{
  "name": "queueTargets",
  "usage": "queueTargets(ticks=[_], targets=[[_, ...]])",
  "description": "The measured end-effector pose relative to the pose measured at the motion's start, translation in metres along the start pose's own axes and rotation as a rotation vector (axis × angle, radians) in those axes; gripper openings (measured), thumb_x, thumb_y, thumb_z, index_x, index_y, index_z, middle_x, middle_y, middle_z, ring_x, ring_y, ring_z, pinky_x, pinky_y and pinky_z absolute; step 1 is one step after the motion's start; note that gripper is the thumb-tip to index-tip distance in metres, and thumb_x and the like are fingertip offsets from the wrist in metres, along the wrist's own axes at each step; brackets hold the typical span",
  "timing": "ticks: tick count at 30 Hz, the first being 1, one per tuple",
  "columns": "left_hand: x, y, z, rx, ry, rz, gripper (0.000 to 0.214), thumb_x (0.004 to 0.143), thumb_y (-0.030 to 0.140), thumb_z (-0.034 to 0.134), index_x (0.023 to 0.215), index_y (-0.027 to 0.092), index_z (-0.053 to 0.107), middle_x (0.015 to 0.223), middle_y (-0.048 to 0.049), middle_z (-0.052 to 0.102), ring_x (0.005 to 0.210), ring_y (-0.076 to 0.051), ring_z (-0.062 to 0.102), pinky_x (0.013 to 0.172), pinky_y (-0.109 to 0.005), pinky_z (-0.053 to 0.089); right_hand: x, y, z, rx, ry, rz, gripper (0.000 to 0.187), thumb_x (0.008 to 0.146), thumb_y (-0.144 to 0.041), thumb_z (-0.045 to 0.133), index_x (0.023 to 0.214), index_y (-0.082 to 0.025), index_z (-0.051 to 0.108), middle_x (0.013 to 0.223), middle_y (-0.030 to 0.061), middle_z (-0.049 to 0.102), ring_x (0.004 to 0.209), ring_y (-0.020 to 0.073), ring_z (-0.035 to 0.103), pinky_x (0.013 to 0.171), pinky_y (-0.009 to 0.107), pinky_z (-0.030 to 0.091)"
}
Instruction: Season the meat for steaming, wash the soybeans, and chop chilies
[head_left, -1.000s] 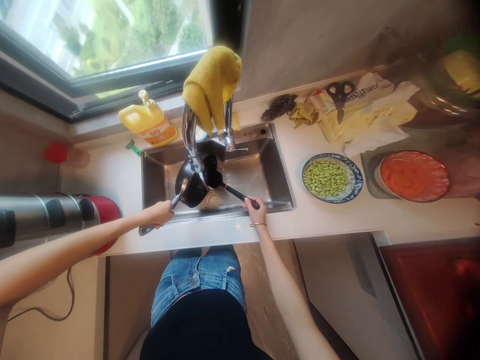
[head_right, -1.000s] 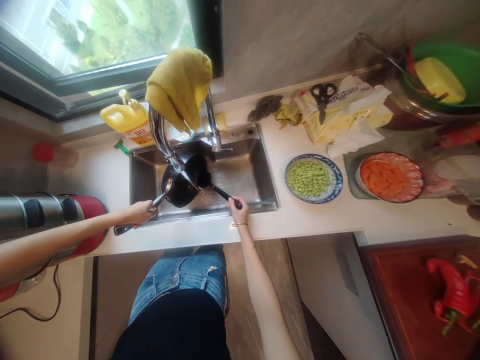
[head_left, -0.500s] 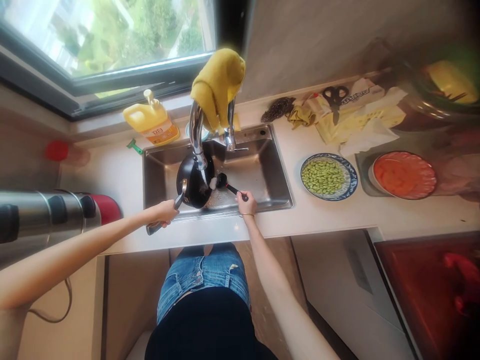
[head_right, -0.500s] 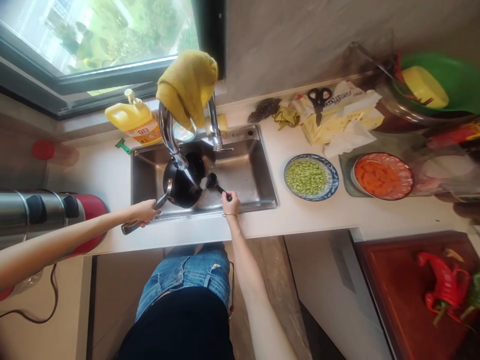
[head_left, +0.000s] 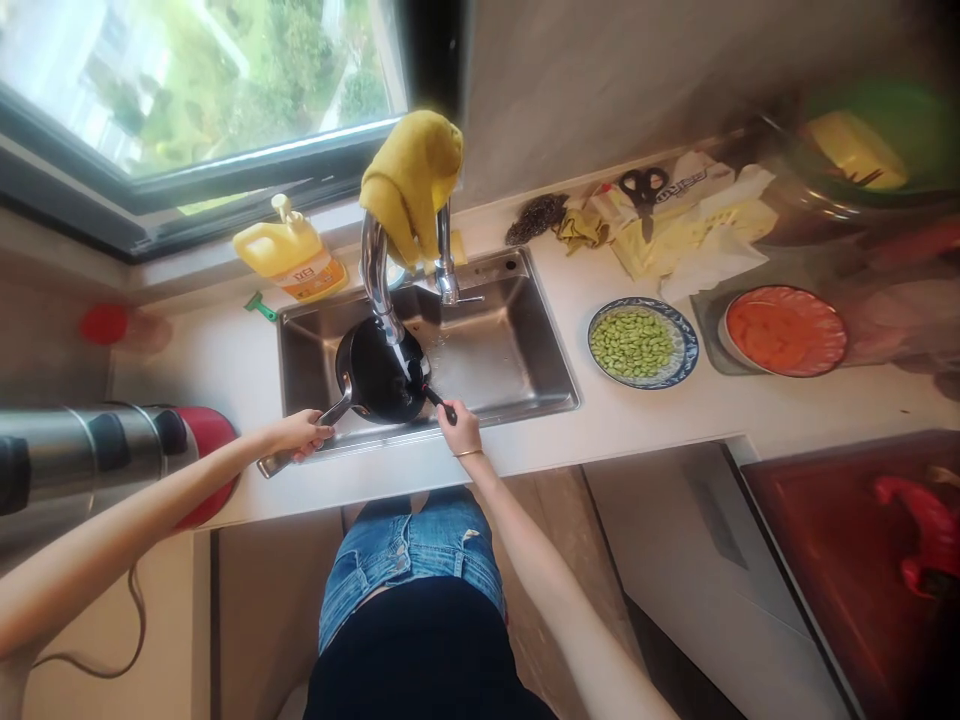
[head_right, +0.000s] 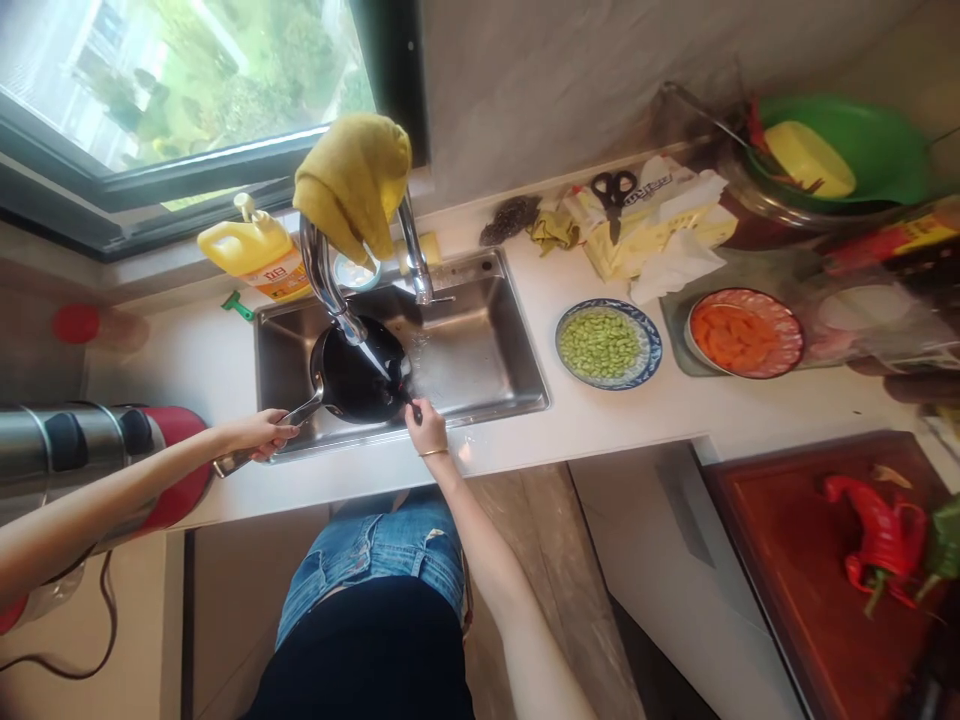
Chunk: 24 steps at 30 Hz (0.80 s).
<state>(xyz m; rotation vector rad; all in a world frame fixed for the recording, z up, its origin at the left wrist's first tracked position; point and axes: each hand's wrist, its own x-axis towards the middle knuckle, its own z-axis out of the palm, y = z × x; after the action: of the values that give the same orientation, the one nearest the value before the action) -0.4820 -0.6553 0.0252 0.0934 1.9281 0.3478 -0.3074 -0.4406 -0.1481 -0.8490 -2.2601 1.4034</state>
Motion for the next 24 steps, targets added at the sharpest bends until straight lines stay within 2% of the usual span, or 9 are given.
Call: queueTargets(ticks=[4,6,9,12,15,17,20,24], targets=[[-0.001,-0.017,-0.005,-0.094,-0.050,-0.014,0.035,0.076,0.043,0.062,0.087,0.022,0.037,0.059,0.0077,0.036,0.041,-0.006,0.031,0.040,-0.021,0.026,-0.001,0.008,-0.032,-0.051,0.057,-0.065,0.027,0.087,-0.042,0.048,0.094,-0.021,0.064,0.092,0.0109,0.074,0.083,0.0237,0.071,0.078,0.035,0.054],[-0.004,-0.020,-0.007,-0.113,-0.080,-0.039,0.040,0.072,0.046,0.065,0.085,0.022,0.036,0.058,0.0083,0.035,0.041,-0.005,0.027,0.041,-0.021,0.023,0.003,0.015,-0.042,-0.060,0.120,-0.021,0.029,0.086,-0.044,0.049,0.094,-0.020,0.064,0.090,0.0111,0.074,0.082,0.0239,0.071,0.077,0.035,0.054],[-0.008,-0.021,-0.013,-0.112,-0.112,-0.058,0.048,0.066,0.054,0.068,0.082,0.022,0.034,0.057,0.0087,0.034,0.042,-0.004,0.024,0.042,-0.021,0.019,0.020,0.025,-0.043,0.044,0.212,0.189,0.028,0.082,-0.046,0.052,0.084,-0.020,0.061,0.077,0.0095,0.072,0.073,0.0236,0.071,0.070,0.035,0.056],[-0.007,-0.023,-0.021,-0.141,-0.131,-0.080,0.055,0.061,0.059,0.071,0.083,0.022,0.035,0.055,0.0096,0.031,0.043,-0.004,0.021,0.042,-0.020,0.015,0.041,0.032,-0.034,0.291,0.276,0.447,0.023,0.075,-0.043,0.059,0.077,-0.020,0.057,0.068,0.0062,0.069,0.061,0.0223,0.071,0.061,0.032,0.057],[-0.002,-0.027,-0.031,-0.195,-0.158,-0.091,0.061,0.055,0.059,0.075,0.085,0.022,0.037,0.054,0.0103,0.031,0.043,-0.003,0.019,0.043,-0.020,0.011,0.053,0.036,-0.028,0.461,0.310,0.564,0.024,0.069,-0.041,0.066,0.075,-0.020,0.057,0.062,0.0024,0.067,0.054,0.0208,0.069,0.060,0.032,0.058],[0.002,-0.031,-0.036,-0.227,-0.190,-0.103,0.063,0.052,0.057,0.078,0.086,0.022,0.038,0.054,0.0108,0.030,0.042,-0.002,0.018,0.043,-0.020,0.009,0.050,0.037,-0.027,0.499,0.318,0.541,0.028,0.067,-0.044,0.068,0.076,-0.019,0.057,0.061,0.0011,0.066,0.054,0.0202,0.069,0.062,0.033,0.059],[0.009,-0.040,-0.040,-0.268,-0.228,-0.115,0.066,0.049,0.056,0.081,0.087,0.022,0.039,0.052,0.0117,0.029,0.040,-0.002,0.016,0.043,-0.020,0.007,0.037,0.038,-0.031,0.483,0.298,0.435,0.038,0.066,-0.052,0.069,0.080,-0.018,0.059,0.066,0.0022,0.069,0.059,0.0207,0.071,0.066,0.034,0.059],[0.017,-0.049,-0.037,-0.317,-0.229,-0.100,0.069,0.046,0.054,0.084,0.090,0.023,0.041,0.051,0.0122,0.030,0.040,-0.002,0.016,0.041,-0.018,0.008,0.018,0.035,-0.037,0.448,0.271,0.317,0.040,0.073,-0.055,0.064,0.085,-0.017,0.059,0.073,0.0043,0.071,0.065,0.0214,0.073,0.068,0.034,0.059]])
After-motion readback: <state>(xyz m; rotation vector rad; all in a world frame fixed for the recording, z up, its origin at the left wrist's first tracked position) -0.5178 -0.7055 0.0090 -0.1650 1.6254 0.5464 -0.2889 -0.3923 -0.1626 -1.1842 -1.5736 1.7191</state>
